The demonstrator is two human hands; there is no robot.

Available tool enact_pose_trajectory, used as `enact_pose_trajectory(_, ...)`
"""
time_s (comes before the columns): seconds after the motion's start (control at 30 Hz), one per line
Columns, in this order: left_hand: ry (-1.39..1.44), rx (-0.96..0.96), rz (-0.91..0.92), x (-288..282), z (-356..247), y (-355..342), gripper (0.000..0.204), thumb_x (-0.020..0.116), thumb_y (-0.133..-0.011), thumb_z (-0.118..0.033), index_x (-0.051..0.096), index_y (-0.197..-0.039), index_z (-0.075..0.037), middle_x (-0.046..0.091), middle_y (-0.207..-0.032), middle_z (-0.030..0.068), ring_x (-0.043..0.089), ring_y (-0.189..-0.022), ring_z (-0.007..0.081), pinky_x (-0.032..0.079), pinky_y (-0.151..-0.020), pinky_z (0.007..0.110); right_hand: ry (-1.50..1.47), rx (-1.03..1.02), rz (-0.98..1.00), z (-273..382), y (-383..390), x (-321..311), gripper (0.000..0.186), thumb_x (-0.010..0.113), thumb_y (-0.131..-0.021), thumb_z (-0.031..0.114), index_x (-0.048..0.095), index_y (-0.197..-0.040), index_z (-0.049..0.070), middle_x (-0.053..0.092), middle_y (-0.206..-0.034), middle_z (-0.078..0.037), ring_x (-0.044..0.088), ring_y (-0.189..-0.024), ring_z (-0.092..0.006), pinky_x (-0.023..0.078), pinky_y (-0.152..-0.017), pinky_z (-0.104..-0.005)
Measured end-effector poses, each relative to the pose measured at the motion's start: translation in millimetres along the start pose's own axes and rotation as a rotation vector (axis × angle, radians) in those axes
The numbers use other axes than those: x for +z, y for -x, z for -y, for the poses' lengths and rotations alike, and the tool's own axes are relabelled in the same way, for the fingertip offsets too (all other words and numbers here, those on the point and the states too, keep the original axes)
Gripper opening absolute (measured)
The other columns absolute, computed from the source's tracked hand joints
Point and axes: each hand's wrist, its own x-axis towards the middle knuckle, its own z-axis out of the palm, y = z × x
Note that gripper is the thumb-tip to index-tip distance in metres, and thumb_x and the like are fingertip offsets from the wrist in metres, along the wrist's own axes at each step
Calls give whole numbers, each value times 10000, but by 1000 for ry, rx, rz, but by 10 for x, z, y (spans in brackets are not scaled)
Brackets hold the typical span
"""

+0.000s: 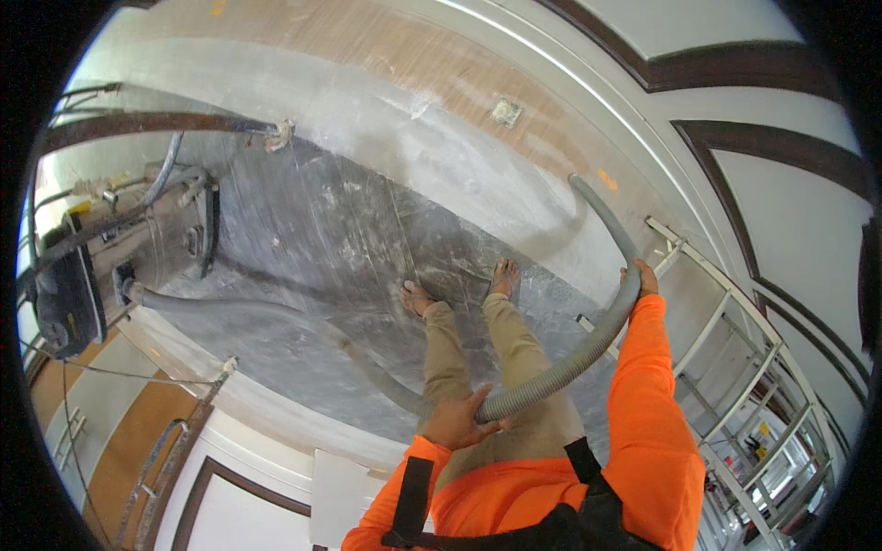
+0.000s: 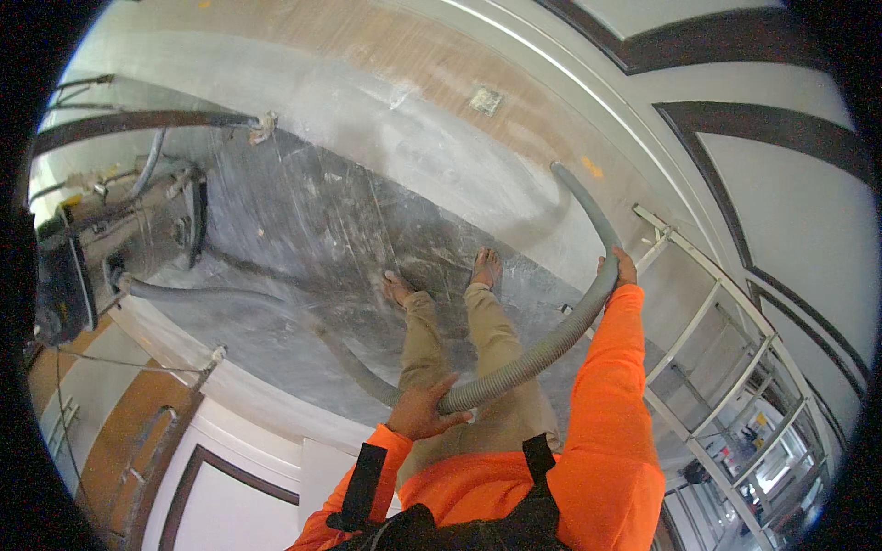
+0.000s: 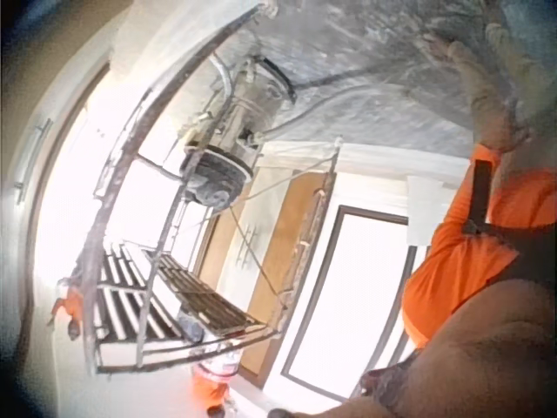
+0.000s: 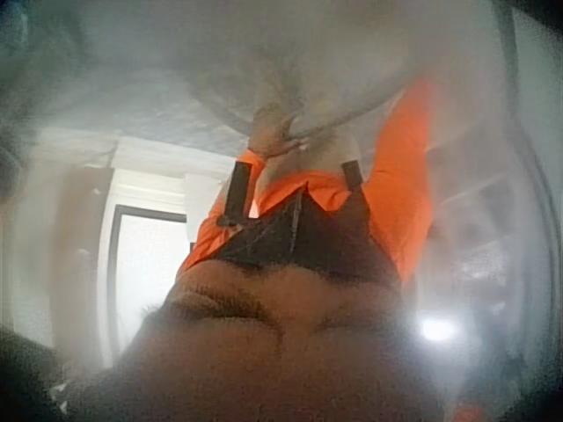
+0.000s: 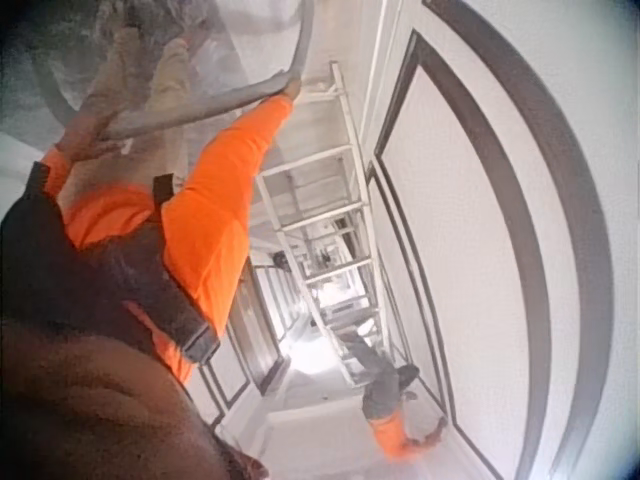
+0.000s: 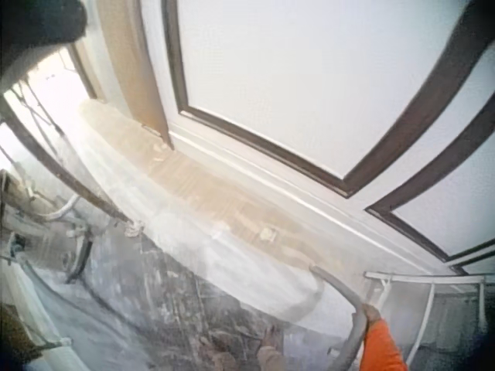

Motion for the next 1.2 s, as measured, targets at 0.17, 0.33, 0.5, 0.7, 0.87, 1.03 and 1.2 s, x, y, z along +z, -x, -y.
enact_pose_trajectory(0.17, -26, 58, 30, 98, -258, -13, 883, 699, -801, -625, 461, -1429, -51, 686, -960, 249, 684, -879, 433, 533, -779, 491, -28, 25, -19, -32, -8, -536, 516, 666, -877, 400, 503, -1246, 79, 627, -842, -156, 597, -591, -228, 523, -506, -363)
enact_pose_trajectory(0.33, -66, -79, 183, 91, -623, -212, 870, 706, -799, -624, 468, -1427, -71, 675, -1044, 269, 673, -970, 430, 525, -835, 485, -72, -23, 12, -347, -189, -1274, 484, 646, -884, 417, 533, -1227, 94, 598, -786, -115, 578, -576, -223, 517, -516, -351)
enact_pose_trajectory(0.5, -26, -129, 252, 275, -716, -362, 851, 697, -803, -636, 479, -1415, -87, 650, -1141, 277, 654, -1047, 432, 519, -876, 488, -232, 16, -147, -584, -357, -1771, 458, 636, -892, 426, 548, -1186, 86, 561, -773, -101, 556, -552, -232, 518, -501, -353)
enact_pose_trajectory(0.7, -180, 12, 180, 287, -754, -378, 862, 673, -820, -631, 452, -1439, -74, 677, -1015, 268, 686, -930, 418, 534, -809, 482, -218, 66, -126, -664, -366, -1828, 411, 623, -911, 427, 537, -1114, 81, 556, -803, -99, 550, -535, -245, 519, -467, -380)
enact_pose_trajectory(0.87, -243, 6, 149, 19, -517, -247, 860, 669, -825, -630, 448, -1444, -75, 671, -1025, 257, 689, -899, 407, 541, -765, 479, -84, -27, 30, -306, -6, -976, 379, 624, -925, 388, 526, -1119, 77, 562, -817, -108, 582, -576, -270, 532, -497, -409)
enact_pose_trajectory(1.03, -150, -63, 69, -377, -229, 119, 833, 715, -806, -594, 474, -1428, -95, 662, -1066, 262, 670, -936, 422, 518, -795, 491, -27, 67, 26, -146, 616, 461, 441, 642, -917, 366, 508, -1178, 37, 578, -845, -133, 610, -652, -278, 556, -570, -418)
enact_pose_trajectory(1.2, -165, 83, -177, -803, 281, 758, 806, 755, -794, -532, 471, -1423, -117, 660, -1090, 253, 661, -967, 417, 518, -827, 483, 40, 18, 154, -329, 1215, 1915, 513, 630, -923, 374, 495, -1238, -8, 598, -863, -147, 610, -641, -261, 553, -549, -409)
